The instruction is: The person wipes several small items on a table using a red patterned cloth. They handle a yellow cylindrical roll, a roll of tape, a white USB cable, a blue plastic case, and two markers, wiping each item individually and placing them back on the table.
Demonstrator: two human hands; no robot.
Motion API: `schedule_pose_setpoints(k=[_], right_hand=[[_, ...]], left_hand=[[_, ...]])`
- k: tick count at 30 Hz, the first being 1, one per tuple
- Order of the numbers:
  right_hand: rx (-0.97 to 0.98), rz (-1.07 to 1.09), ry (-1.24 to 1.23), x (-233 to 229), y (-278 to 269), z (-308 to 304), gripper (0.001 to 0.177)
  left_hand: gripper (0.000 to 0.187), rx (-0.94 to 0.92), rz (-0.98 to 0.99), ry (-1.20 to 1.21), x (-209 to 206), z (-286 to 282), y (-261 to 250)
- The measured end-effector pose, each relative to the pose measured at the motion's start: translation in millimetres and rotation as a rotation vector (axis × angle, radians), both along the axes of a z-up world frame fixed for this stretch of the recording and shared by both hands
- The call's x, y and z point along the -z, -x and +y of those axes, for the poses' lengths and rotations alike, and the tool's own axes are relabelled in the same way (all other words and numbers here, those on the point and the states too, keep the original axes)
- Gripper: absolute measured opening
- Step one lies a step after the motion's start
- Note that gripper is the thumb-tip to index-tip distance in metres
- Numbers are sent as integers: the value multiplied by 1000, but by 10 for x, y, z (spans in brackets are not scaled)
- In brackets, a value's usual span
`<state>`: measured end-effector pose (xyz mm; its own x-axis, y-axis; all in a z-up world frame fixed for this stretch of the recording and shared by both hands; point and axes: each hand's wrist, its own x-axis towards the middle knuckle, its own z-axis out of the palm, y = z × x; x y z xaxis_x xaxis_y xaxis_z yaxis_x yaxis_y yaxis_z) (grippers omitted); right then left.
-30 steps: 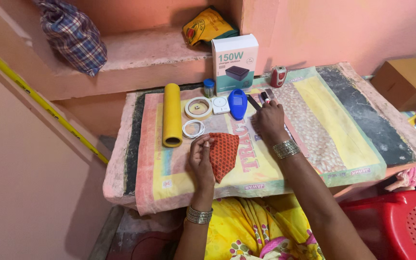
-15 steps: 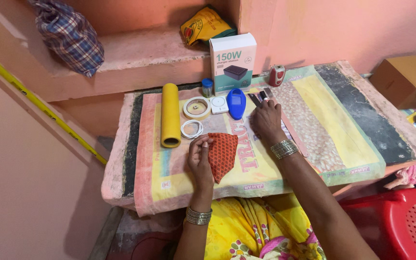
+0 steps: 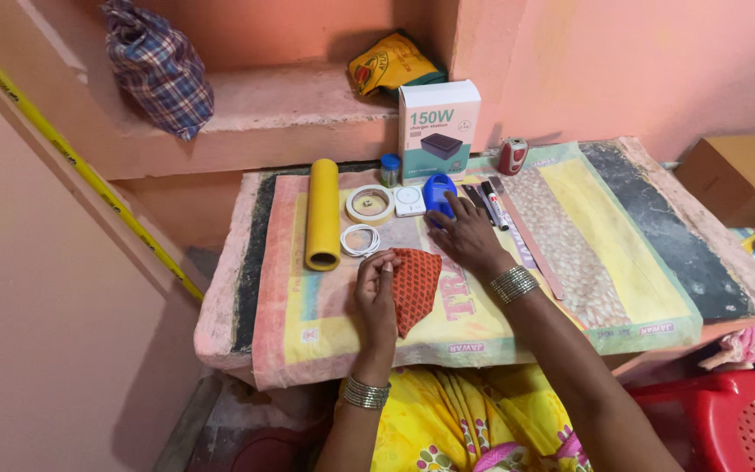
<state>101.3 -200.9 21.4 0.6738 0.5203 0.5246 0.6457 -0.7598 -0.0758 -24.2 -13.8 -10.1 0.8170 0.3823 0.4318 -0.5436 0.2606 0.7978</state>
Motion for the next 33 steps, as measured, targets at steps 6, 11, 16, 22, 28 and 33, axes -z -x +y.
schedule_pose_setpoints(k=[6,11,16,22,28,33], right_hand=[[121,-62,-111,-60,-9,-89,47],[58,1,-28,-75,45,-11,40],[146,-66,-66,-15,-44,-55,47],[108,-23,-101,50,-149,-71,65],[408,160,-42,63,-425,229,83],[479,137,-65,242,-686,282,72]], left_hand=[[15,19,-25,24,4,-2,-3],[15,13,-34,23,17,-8,-14],[14,-12,-21,-19,-33,-10,-1],[13,-78,19,-168,-99,-21,58],[12,-86,-39,-240,-63,-46,11],[13,-77,-67,-246,-43,-43,-34]])
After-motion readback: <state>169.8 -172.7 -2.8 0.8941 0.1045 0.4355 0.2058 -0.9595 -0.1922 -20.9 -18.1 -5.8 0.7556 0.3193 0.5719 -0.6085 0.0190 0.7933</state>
